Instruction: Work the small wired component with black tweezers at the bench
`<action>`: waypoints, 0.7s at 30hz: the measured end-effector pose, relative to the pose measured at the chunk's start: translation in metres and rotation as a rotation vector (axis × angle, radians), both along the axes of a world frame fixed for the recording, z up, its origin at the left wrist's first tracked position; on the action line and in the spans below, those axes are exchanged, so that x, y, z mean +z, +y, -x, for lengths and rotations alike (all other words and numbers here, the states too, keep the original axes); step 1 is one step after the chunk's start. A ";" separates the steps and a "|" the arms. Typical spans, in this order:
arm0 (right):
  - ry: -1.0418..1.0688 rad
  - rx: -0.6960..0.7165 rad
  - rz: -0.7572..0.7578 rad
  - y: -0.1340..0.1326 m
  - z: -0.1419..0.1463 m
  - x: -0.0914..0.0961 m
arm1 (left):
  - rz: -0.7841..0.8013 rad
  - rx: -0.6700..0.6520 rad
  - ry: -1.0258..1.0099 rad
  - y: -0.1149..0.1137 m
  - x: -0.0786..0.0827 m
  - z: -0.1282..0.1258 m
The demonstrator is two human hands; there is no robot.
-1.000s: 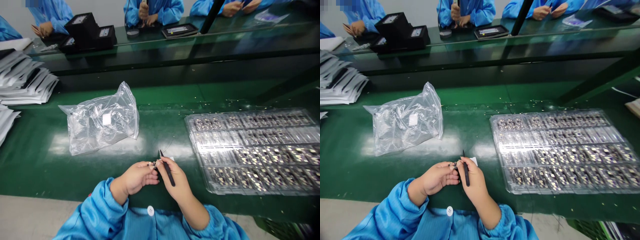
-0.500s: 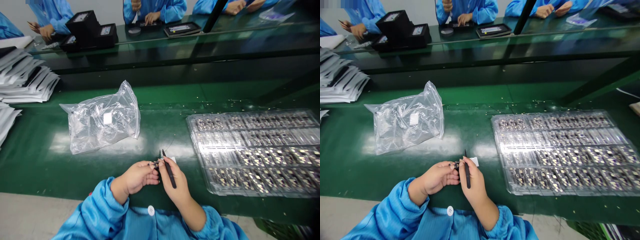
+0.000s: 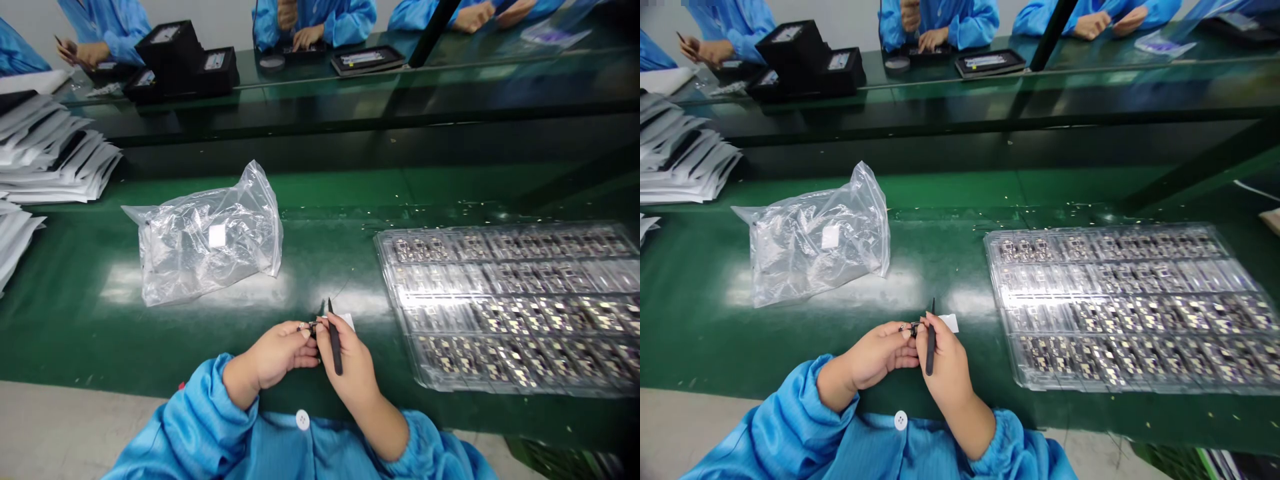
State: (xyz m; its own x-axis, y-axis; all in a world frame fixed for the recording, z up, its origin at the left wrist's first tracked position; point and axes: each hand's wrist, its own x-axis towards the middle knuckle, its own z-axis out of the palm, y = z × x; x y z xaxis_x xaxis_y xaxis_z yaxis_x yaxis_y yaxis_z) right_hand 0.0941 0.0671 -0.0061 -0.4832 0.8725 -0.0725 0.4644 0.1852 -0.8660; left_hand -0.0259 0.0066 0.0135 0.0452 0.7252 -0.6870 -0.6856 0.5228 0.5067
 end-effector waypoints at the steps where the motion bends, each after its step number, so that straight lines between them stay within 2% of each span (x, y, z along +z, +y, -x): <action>1: -0.004 0.002 0.003 0.000 0.000 0.000 | -0.004 -0.001 0.000 0.000 0.000 0.000; 10: -0.070 0.042 0.065 0.002 0.001 0.002 | -0.011 0.013 0.001 0.001 0.001 -0.001; 21: -0.051 0.062 0.179 0.007 -0.002 0.005 | 0.000 -0.012 0.051 0.000 0.001 -0.002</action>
